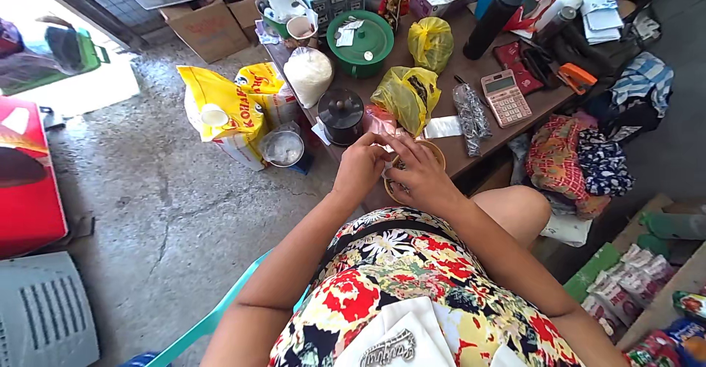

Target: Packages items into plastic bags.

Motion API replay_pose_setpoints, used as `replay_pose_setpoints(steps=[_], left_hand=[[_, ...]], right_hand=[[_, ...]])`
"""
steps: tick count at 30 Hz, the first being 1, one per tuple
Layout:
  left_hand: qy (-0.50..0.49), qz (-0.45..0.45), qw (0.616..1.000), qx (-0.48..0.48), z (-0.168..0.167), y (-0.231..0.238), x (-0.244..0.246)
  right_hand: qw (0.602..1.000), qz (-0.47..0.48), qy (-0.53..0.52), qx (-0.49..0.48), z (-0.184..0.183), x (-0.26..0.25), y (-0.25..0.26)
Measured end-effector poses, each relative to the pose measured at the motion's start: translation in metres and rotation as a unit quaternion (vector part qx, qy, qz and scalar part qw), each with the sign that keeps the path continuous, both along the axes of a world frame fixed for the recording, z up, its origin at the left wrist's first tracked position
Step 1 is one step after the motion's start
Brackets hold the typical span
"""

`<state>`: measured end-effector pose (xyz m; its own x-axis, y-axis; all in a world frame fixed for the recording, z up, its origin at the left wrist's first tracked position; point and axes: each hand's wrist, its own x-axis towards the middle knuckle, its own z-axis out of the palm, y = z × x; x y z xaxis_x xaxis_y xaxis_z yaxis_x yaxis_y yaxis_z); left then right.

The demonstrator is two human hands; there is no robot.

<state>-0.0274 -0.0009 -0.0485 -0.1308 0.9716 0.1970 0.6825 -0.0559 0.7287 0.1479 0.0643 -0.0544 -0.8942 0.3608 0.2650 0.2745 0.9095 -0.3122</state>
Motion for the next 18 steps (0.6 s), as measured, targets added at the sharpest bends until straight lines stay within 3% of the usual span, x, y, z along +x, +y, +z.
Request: replay_pose_setpoints(steps=[7,11,15,18], left_hand=[[0.022,-0.069,0.997,-0.02,0.014,0.001,-0.003],[0.01,-0.063,0.997,-0.036,0.012,0.003,-0.003],[-0.001,-0.076,0.997,-0.027,0.014,0.0,0.0],[-0.017,-0.07,0.997,-0.016,0.02,-0.001,-0.003]], right_hand=[[0.993,-0.111,-0.041,0.029,0.007,-0.001,0.011],[0.994,-0.1,-0.05,0.014,0.01,0.0,0.006],[0.999,-0.005,0.012,-0.032,0.012,0.007,0.007],[0.981,-0.031,0.124,-0.143,0.006,0.018,0.016]])
